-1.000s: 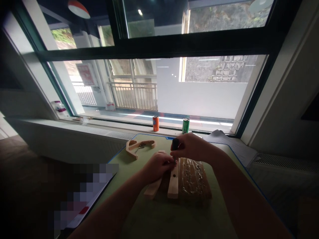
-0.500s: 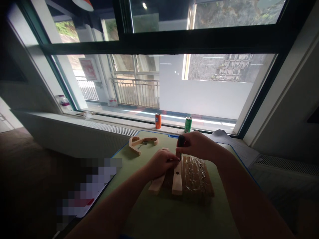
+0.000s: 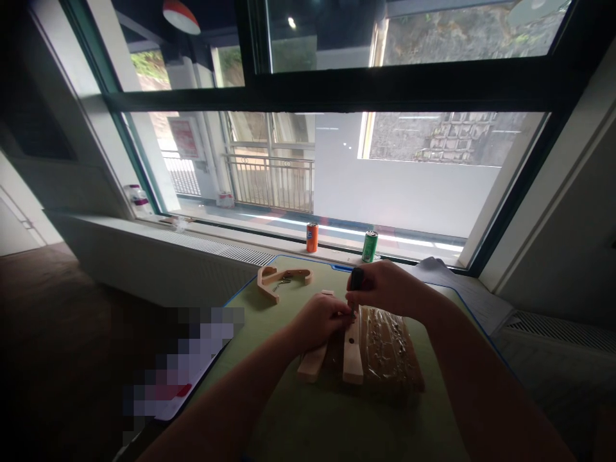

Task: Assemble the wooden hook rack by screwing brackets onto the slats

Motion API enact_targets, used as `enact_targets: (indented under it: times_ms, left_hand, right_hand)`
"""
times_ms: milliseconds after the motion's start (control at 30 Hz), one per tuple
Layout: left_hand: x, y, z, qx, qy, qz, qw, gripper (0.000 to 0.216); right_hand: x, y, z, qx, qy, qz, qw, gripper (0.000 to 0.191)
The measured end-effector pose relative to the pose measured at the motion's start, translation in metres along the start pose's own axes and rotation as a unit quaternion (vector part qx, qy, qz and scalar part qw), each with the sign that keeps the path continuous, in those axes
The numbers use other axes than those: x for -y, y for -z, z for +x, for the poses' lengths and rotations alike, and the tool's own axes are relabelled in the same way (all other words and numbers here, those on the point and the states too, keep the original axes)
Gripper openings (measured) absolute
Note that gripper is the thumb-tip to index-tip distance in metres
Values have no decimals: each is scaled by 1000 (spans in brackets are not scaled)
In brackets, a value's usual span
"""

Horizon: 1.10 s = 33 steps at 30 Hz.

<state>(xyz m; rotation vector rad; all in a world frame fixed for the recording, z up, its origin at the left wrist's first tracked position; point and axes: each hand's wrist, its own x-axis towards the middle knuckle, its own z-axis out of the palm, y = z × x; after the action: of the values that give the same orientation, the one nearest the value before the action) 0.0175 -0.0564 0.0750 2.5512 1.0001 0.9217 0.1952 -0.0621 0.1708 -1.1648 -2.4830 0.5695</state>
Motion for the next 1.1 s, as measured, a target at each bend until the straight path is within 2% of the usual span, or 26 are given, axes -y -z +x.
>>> enact_targets:
  times_ms: [367, 1100]
  left_hand:
    - [2, -4, -1, -14, 9, -10, 1000, 16]
    - [1, -2, -2, -17, 32, -22, 999, 19]
  right_hand:
    - [6, 3, -4, -7, -10, 4, 1000, 28]
    - [0, 4, -6, -7, -37, 30, 999, 31]
